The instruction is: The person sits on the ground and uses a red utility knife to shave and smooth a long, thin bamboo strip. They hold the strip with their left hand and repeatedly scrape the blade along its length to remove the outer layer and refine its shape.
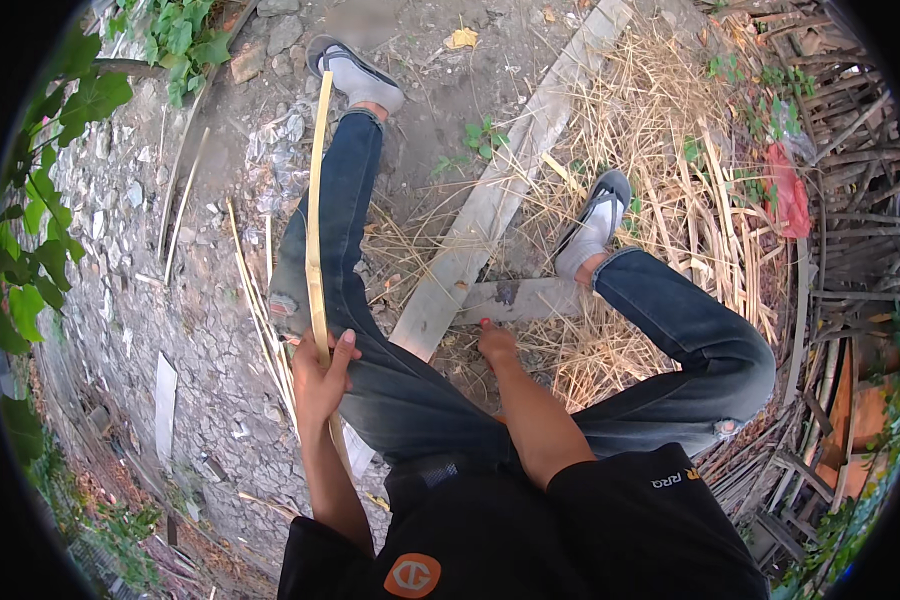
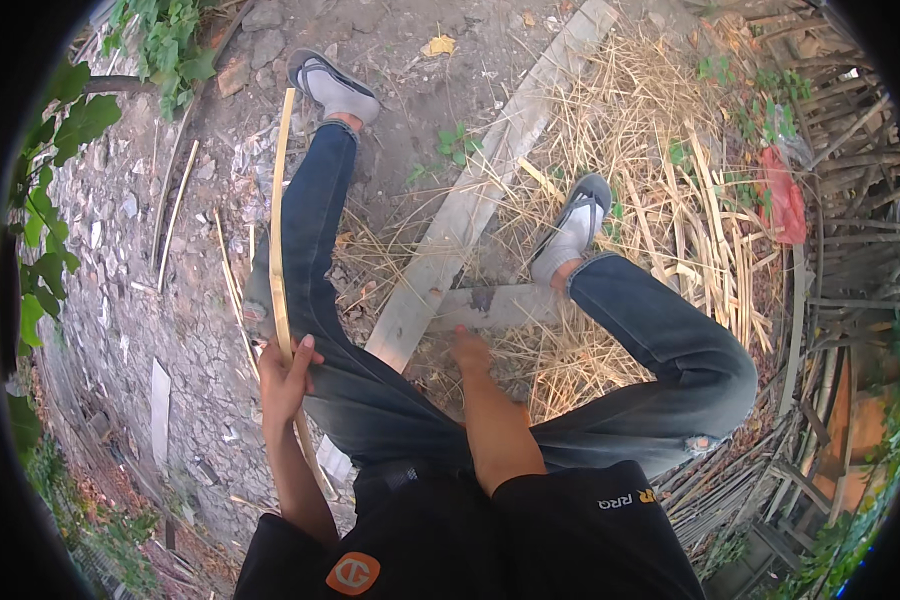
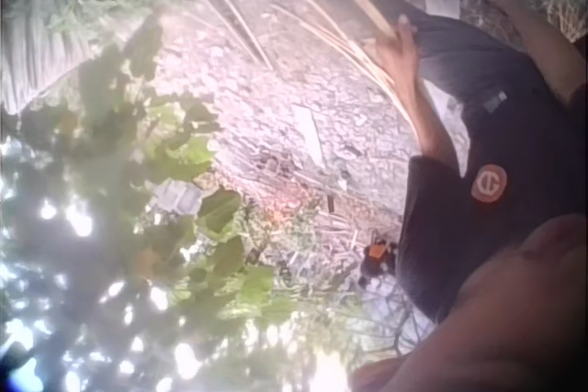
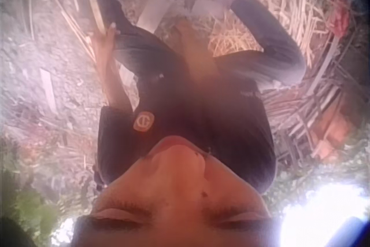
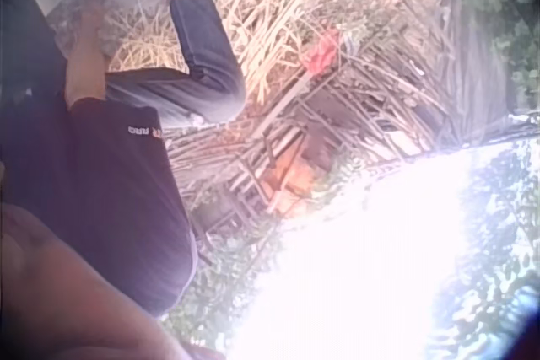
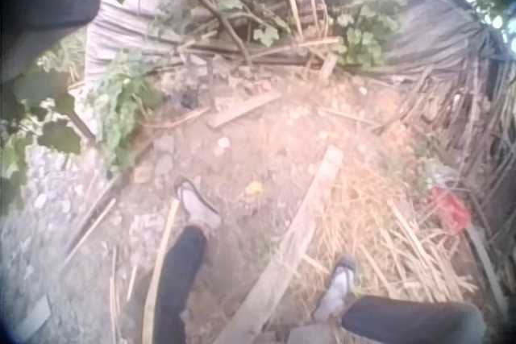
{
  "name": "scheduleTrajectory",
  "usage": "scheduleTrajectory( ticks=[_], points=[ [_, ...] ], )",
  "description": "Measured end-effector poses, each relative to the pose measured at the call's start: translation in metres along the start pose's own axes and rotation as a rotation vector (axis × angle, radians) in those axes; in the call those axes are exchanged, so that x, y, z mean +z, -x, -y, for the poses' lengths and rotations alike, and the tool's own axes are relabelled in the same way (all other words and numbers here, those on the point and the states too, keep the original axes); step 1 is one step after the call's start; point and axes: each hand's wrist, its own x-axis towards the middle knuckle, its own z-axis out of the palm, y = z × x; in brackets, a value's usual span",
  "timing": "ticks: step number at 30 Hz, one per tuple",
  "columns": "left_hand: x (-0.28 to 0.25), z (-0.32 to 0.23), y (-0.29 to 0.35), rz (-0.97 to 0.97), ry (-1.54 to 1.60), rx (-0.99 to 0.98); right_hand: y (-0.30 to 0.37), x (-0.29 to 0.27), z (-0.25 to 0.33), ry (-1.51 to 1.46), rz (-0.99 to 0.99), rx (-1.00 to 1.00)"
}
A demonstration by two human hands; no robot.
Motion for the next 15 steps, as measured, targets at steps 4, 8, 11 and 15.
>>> scheduleTrajectory(
  ticks=[4, 8, 11, 15],
  points=[
    [-0.002, 0.006, -0.004, 0.006, 0.032, 0.009, -0.018, 0.007, -0.001, -0.083, 0.073, 0.178],
    [-0.003, 0.008, -0.012, 0.012, 0.090, 0.012, -0.041, 0.022, -0.008, 0.124, 0.038, 0.124],
    [-0.003, 0.012, -0.015, 0.019, 0.150, 0.020, -0.030, -0.002, 0.009, 0.162, 0.127, 0.051],
    [-0.018, 0.020, -0.011, -0.015, 0.248, 0.035, -0.048, 0.011, 0.012, 0.332, 0.029, -0.109]
  ],
)
